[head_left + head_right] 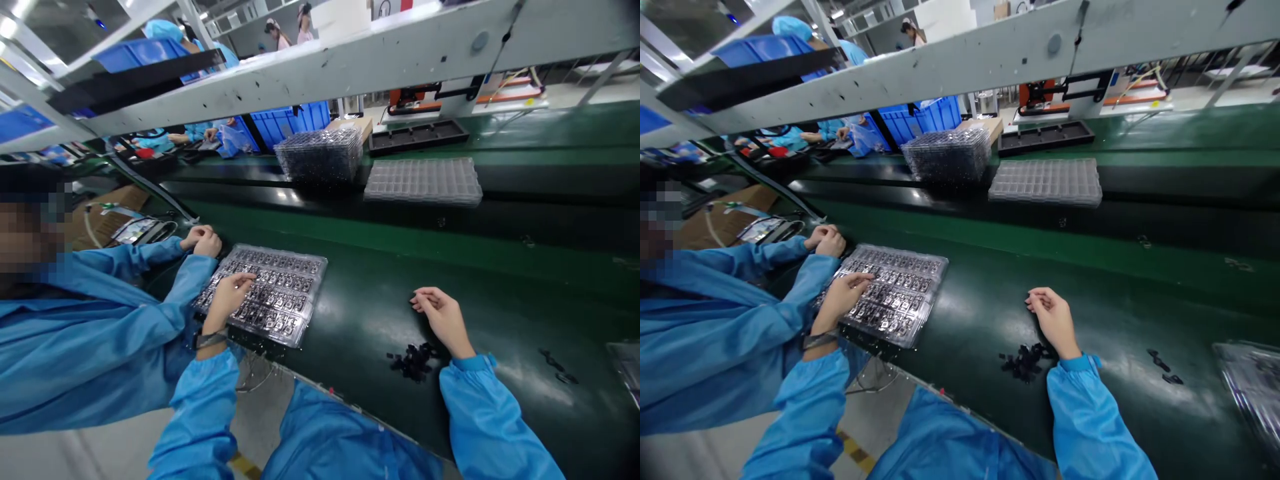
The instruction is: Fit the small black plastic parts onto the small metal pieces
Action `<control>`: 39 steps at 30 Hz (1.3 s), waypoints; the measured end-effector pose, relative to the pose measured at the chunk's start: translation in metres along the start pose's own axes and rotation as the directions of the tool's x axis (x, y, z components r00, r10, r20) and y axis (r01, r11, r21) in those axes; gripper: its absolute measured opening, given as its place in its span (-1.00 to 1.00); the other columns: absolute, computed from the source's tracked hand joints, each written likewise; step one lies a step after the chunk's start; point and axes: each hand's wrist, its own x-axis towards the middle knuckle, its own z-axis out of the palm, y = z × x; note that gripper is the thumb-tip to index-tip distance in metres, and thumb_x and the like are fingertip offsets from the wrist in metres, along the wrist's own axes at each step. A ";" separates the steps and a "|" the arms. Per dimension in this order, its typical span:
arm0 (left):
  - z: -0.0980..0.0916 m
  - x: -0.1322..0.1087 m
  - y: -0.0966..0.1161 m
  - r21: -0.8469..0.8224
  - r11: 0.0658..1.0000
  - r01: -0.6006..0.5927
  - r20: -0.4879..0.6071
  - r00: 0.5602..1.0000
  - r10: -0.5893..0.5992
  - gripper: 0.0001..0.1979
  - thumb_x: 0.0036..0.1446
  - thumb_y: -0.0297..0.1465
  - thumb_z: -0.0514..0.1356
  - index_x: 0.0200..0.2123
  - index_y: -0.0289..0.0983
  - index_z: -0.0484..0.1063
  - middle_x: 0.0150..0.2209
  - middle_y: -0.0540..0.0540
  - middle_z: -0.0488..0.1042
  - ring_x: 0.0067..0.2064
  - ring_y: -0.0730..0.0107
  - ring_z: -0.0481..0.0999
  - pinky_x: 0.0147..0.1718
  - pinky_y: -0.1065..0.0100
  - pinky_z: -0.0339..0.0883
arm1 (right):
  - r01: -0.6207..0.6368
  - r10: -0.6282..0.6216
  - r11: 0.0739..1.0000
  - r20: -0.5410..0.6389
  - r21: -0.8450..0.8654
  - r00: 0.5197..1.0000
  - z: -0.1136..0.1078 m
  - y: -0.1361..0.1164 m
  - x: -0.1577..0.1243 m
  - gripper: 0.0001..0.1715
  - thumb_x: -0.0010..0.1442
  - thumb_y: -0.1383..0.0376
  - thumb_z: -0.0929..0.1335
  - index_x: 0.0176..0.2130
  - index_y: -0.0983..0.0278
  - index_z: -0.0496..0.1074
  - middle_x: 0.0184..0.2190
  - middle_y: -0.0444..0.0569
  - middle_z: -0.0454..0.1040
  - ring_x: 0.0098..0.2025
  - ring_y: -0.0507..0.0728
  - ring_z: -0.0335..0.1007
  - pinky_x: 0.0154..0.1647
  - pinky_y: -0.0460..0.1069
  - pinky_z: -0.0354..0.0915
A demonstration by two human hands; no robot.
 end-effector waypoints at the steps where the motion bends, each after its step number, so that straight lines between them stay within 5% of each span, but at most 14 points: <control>1: 0.000 0.010 -0.003 -0.010 1.000 0.011 0.013 1.000 -0.010 -0.80 -0.12 -0.27 0.31 -0.39 -0.24 0.59 -0.44 -0.09 0.60 -0.36 0.17 0.53 -0.32 0.29 0.38 | 0.000 0.000 1.000 -0.002 0.003 1.000 0.000 -0.001 0.000 -0.41 0.11 -0.18 0.48 -0.23 0.27 0.52 -0.38 0.12 0.62 -0.38 0.20 0.56 -0.34 0.09 0.49; 11: 0.001 0.034 0.002 -0.086 0.990 0.116 0.091 0.990 -0.108 -0.82 -0.20 -0.34 0.32 -0.44 -0.29 0.55 -0.49 -0.11 0.57 -0.44 0.28 0.47 -0.43 0.35 0.30 | -0.011 0.011 1.000 -0.004 0.009 1.000 0.001 -0.005 -0.001 -0.39 0.08 -0.19 0.49 -0.24 0.29 0.50 -0.39 0.11 0.61 -0.39 0.18 0.56 -0.34 0.06 0.49; 17: 0.002 0.040 -0.014 -0.105 0.989 0.104 0.138 0.986 -0.089 -0.62 -0.12 -0.28 0.26 -0.19 -0.32 0.49 -0.48 -0.08 0.58 -0.54 0.35 0.41 -0.52 0.38 0.26 | -0.002 0.002 1.000 0.006 -0.009 1.000 0.000 -0.003 0.000 -0.40 0.12 -0.17 0.47 -0.22 0.31 0.50 -0.38 0.10 0.61 -0.38 0.16 0.55 -0.32 0.04 0.47; 26: 0.003 0.054 -0.028 0.223 0.974 -0.033 0.138 0.990 0.002 -0.66 -0.09 -0.21 0.25 -0.28 -0.29 0.58 -0.51 -0.05 0.55 -0.43 0.22 0.50 -0.41 0.33 0.35 | -0.014 0.014 1.000 0.003 0.000 1.000 0.000 -0.004 0.000 -0.41 0.10 -0.16 0.48 -0.22 0.30 0.49 -0.38 0.09 0.61 -0.39 0.15 0.55 -0.32 0.04 0.48; 39: 0.014 0.057 -0.028 0.407 0.907 -0.111 0.154 0.987 0.052 -0.61 -0.06 -0.27 0.20 -0.18 -0.28 0.64 -0.42 -0.08 0.59 -0.38 0.18 0.53 -0.32 0.31 0.38 | 0.015 -0.015 1.000 0.004 -0.024 1.000 -0.001 -0.004 -0.001 -0.44 0.15 -0.14 0.46 -0.21 0.30 0.49 -0.38 0.09 0.61 -0.38 0.15 0.54 -0.32 0.04 0.47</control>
